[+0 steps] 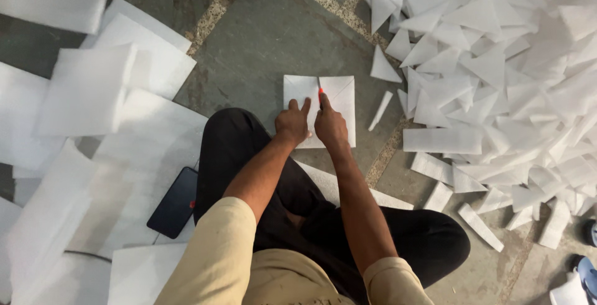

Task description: The person sits on a tiled floor and repeatedly cuts square sheets of white paper into smaller pieces using a red utility knife. The person picks up a sheet, cuts it, and discards the pieces onto a growing pile on the floor.

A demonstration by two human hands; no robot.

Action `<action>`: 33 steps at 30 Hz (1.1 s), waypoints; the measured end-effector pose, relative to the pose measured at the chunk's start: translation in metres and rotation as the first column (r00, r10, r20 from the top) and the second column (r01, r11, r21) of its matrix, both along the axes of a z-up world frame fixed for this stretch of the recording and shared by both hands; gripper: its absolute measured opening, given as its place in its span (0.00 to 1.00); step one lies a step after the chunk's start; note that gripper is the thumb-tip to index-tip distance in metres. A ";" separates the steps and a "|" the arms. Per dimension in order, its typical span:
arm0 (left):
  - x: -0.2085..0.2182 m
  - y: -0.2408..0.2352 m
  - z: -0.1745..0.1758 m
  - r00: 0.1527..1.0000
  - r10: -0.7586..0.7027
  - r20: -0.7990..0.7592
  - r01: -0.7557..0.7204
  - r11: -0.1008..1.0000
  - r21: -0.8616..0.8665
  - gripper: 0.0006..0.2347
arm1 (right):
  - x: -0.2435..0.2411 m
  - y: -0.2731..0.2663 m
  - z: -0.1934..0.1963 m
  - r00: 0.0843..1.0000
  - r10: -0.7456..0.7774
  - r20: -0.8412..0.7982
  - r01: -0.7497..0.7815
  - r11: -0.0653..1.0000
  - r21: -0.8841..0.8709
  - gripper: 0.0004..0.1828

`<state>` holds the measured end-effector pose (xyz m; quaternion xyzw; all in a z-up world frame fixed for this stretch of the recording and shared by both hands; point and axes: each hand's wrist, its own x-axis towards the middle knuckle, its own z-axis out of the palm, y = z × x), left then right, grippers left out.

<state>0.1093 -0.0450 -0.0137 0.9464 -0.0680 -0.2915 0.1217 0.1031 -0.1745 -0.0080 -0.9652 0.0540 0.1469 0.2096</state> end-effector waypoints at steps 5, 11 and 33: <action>-0.003 -0.001 0.003 1.000 0.014 0.005 -0.014 1.000 -0.007 0.47 | -0.086 -0.006 0.033 0.947 -0.117 -0.299 0.127 0.992 0.014 0.28; -0.007 -0.010 -0.051 0.999 0.036 0.040 -0.034 0.999 -0.035 0.40 | -0.213 -0.008 0.079 0.965 -0.028 -0.259 0.029 1.000 -0.002 0.34; 0.004 -0.019 0.011 0.997 0.011 -0.073 -0.019 0.994 -0.108 0.42 | -0.039 -0.016 0.031 0.989 -0.145 -0.025 0.146 0.986 0.078 0.33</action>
